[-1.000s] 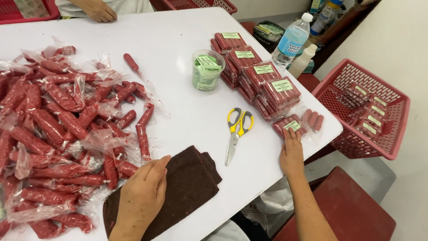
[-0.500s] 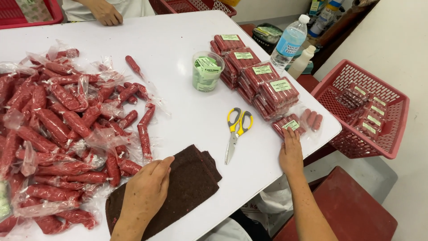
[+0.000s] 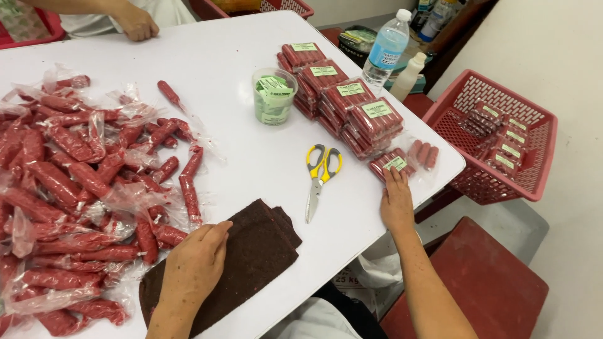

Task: Packaging sausages into individual plastic bags, wiping the work surface with a cloth, and using scissors to cut materials.

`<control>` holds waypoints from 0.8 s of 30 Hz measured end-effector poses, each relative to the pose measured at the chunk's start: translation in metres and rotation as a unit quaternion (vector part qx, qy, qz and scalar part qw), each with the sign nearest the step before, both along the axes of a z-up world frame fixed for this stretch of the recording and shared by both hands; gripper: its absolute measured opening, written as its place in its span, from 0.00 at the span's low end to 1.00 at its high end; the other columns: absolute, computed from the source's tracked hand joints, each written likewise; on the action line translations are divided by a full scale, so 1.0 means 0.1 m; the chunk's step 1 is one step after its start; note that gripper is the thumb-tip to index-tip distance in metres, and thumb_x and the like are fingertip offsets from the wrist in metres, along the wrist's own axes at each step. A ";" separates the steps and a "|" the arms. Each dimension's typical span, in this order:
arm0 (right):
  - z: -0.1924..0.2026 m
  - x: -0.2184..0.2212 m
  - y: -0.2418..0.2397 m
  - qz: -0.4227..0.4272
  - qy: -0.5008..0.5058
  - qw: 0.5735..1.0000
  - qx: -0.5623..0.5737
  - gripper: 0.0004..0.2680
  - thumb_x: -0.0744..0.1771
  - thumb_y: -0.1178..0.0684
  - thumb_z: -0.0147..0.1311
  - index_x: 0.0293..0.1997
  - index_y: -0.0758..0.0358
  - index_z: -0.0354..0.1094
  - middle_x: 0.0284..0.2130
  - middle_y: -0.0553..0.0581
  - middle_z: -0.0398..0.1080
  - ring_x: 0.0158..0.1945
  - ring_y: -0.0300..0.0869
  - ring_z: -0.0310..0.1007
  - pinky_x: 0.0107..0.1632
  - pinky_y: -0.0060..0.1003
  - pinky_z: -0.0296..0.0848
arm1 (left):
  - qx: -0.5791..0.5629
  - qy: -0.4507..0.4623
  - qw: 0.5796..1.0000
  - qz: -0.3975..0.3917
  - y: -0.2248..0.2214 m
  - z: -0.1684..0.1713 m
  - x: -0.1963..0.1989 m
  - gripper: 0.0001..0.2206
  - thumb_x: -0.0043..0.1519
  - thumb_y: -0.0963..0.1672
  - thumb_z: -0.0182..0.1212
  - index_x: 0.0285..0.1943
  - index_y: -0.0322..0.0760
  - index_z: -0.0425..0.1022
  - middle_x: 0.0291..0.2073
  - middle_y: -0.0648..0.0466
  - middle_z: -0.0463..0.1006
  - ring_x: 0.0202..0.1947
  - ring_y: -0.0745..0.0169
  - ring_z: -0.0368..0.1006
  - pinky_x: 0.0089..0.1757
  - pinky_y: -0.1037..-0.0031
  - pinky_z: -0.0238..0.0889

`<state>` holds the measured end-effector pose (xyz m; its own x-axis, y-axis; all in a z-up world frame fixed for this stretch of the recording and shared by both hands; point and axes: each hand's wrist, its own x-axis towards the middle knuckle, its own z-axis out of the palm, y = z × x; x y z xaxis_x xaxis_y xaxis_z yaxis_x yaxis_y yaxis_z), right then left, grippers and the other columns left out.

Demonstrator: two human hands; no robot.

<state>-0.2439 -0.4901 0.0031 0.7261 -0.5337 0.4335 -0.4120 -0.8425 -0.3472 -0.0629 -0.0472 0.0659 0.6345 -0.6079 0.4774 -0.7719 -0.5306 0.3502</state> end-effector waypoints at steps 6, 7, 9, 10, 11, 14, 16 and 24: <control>0.07 0.02 0.08 -0.021 0.012 1.000 0.020 0.21 0.68 0.65 0.38 0.72 0.61 0.52 0.72 0.66 0.49 0.77 0.61 0.37 0.73 0.58 0.45 | 0.005 0.003 1.000 -0.001 0.01 -0.02 0.01 0.10 0.63 0.42 0.58 0.52 0.46 0.78 0.30 0.62 0.78 0.28 0.62 0.74 0.24 0.67 0.68; 0.06 0.02 0.07 -0.025 0.009 0.999 0.019 0.22 0.68 0.64 0.39 0.73 0.61 0.50 0.73 0.66 0.45 0.77 0.60 0.34 0.74 0.57 0.43 | 0.002 -0.001 1.000 -0.002 0.01 -0.03 0.01 0.10 0.62 0.42 0.58 0.52 0.46 0.78 0.30 0.62 0.78 0.28 0.62 0.74 0.24 0.67 0.68; 0.05 0.01 0.07 -0.027 0.005 1.000 0.016 0.23 0.68 0.64 0.39 0.75 0.60 0.47 0.74 0.67 0.41 0.78 0.59 0.31 0.74 0.56 0.40 | -0.002 -0.006 1.000 -0.001 0.00 -0.05 0.02 0.10 0.62 0.42 0.59 0.52 0.46 0.78 0.29 0.62 0.78 0.27 0.61 0.74 0.24 0.67 0.68; 0.05 0.01 0.07 -0.035 0.018 0.999 0.033 0.22 0.68 0.62 0.38 0.75 0.58 0.46 0.74 0.65 0.42 0.78 0.59 0.31 0.74 0.55 0.41 | 0.000 0.003 1.000 0.000 0.00 -0.06 0.02 0.10 0.62 0.42 0.58 0.52 0.46 0.78 0.30 0.62 0.78 0.27 0.61 0.74 0.24 0.66 0.68; 0.06 0.01 0.07 -0.043 0.030 0.997 0.050 0.22 0.69 0.61 0.37 0.75 0.57 0.46 0.74 0.63 0.43 0.78 0.58 0.31 0.74 0.54 0.41 | 0.001 0.012 1.000 0.001 0.00 -0.07 0.03 0.10 0.62 0.43 0.58 0.52 0.46 0.78 0.30 0.62 0.79 0.27 0.60 0.75 0.24 0.65 0.68; 0.05 0.00 0.05 -0.033 0.033 0.998 0.036 0.21 0.69 0.61 0.36 0.74 0.59 0.48 0.73 0.65 0.45 0.77 0.60 0.34 0.74 0.55 0.41 | 0.007 0.021 1.000 0.000 -0.01 -0.04 0.02 0.11 0.62 0.43 0.59 0.52 0.46 0.79 0.28 0.61 0.78 0.25 0.60 0.74 0.24 0.66 0.68; -0.01 -0.01 0.01 -0.025 0.023 0.999 0.022 0.21 0.69 0.61 0.37 0.74 0.59 0.49 0.73 0.66 0.46 0.77 0.60 0.35 0.74 0.55 0.41 | 0.010 0.016 1.000 0.002 -0.02 -0.09 0.04 0.11 0.62 0.43 0.58 0.52 0.47 0.78 0.29 0.61 0.78 0.27 0.60 0.74 0.24 0.65 0.68; -0.37 -0.04 -0.44 0.084 -0.046 0.988 -0.125 0.23 0.63 0.67 0.42 0.68 0.73 0.56 0.63 0.81 0.58 0.69 0.72 0.52 0.73 0.58 0.50 | 0.030 0.093 0.995 0.034 -0.05 0.09 -0.02 0.15 0.62 0.46 0.54 0.58 0.53 0.73 0.38 0.58 0.82 0.37 0.52 0.79 0.34 0.57 0.71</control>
<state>-0.2482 -0.5339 -0.0339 0.7466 -0.2775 0.6046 -0.2361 -0.9602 -0.1492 -0.0646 -0.0526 0.0753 0.7494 -0.5842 0.3116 -0.6579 -0.6040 0.4499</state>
